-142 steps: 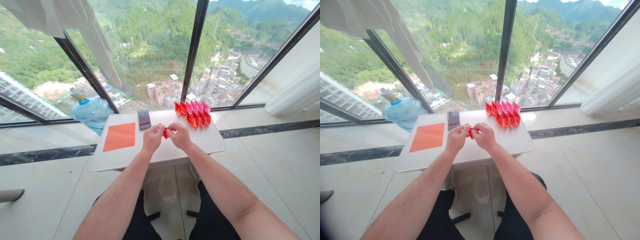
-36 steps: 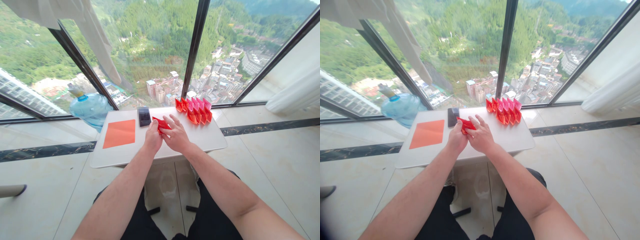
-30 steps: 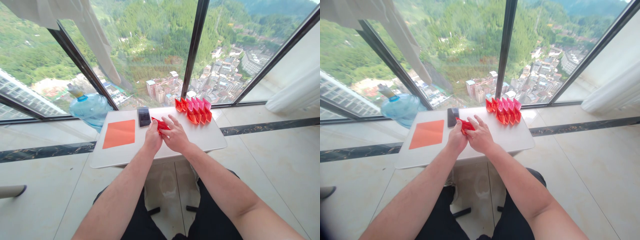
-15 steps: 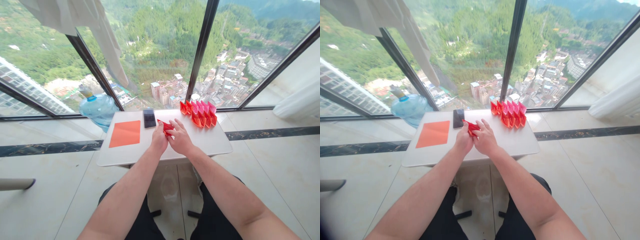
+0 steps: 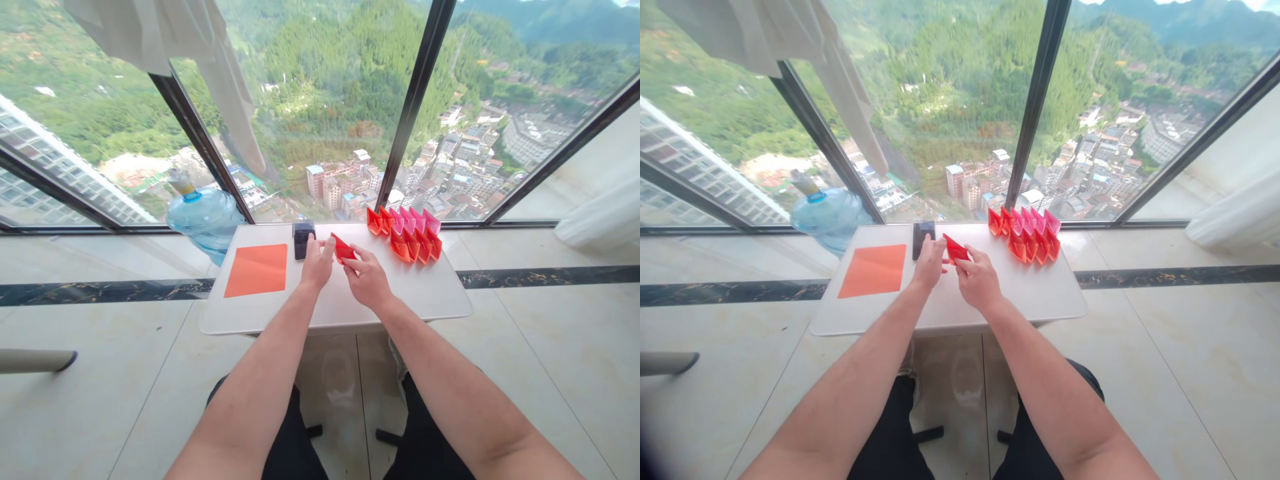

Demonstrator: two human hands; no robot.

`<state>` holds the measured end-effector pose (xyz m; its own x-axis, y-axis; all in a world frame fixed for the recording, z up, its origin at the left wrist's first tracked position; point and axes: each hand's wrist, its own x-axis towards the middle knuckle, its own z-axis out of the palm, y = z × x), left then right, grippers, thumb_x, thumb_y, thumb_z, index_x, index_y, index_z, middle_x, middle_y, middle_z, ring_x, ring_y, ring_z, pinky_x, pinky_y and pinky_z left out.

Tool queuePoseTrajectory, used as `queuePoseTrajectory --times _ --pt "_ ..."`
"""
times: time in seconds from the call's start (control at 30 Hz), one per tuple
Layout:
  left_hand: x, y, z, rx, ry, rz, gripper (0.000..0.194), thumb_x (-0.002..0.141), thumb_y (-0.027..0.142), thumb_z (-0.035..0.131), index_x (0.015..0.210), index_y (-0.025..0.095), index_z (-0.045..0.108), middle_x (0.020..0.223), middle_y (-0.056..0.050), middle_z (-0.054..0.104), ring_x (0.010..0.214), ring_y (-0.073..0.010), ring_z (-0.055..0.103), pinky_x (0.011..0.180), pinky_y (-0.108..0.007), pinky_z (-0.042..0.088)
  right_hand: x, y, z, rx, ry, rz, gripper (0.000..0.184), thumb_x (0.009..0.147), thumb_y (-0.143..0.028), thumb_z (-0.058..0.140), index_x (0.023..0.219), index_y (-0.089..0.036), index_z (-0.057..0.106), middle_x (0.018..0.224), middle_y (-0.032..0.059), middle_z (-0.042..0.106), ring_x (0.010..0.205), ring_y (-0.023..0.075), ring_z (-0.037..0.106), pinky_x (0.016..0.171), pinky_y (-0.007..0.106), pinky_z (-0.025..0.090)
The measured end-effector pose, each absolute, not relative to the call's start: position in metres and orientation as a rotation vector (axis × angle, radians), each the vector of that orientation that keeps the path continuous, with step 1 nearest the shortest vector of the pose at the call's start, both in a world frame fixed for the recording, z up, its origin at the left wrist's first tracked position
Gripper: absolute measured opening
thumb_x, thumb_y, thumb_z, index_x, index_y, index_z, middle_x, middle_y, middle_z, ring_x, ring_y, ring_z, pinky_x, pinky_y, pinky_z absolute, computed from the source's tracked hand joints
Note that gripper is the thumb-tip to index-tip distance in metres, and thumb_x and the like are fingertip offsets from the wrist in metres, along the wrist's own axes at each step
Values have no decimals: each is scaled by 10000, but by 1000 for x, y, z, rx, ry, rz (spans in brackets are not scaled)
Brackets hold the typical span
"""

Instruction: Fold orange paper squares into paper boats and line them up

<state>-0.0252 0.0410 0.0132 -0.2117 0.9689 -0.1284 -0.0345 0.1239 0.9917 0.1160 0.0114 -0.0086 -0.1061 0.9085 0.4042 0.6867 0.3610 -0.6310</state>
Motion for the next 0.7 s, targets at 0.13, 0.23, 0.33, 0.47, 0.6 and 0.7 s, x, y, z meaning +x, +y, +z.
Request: queuePoseTrajectory --times 0.13,0.23,0.33,0.47,0.6,0.7 --pt "-32 54 14 997 1500 1132 540 825 672 590 1055 184 606 1305 -190 586 672 -169 653 499 -262 450 115 16 -9 -1391 -1837 374 252 889 -194 608 1042 -279 790 1380 76 609 1258 278 565 1094 470 467" --pt "-30 58 14 1032 1537 1086 616 846 707 528 1163 181 570 1278 -183 599 624 -153 655 475 -250 447 116 18 -9 -1388 -1827 387 255 884 -189 607 1040 -276 789 1379 75 610 1276 270 556 1101 457 463" --pt "-26 57 14 1108 1539 1106 640 876 723 443 1262 217 505 1364 -163 547 607 -133 655 453 -245 459 116 19 -9 -1404 -1804 411 257 883 -188 601 1037 -270 790 1381 79 609 1280 269 556 1103 452 462" --pt "-20 53 14 1132 1477 1141 574 895 691 424 1216 224 517 1314 -140 582 583 -127 647 440 -249 467 116 20 -9 -1437 -1758 455 245 874 -197 611 1022 -271 793 1381 76 610 1276 277 561 1108 461 455" --pt "-17 51 16 1117 1304 1157 381 871 531 552 1079 213 581 918 -50 684 625 -144 638 475 -225 473 116 23 -11 -1422 -1735 529 250 874 -201 601 1019 -277 790 1362 68 625 1260 263 580 1086 446 474" --pt "-17 50 20 1050 1208 1184 294 794 416 639 1002 208 627 804 -26 677 676 -157 638 513 -229 491 118 24 -10 -1391 -1719 553 255 877 -202 593 1030 -271 785 1341 73 640 1255 253 589 1080 438 479"
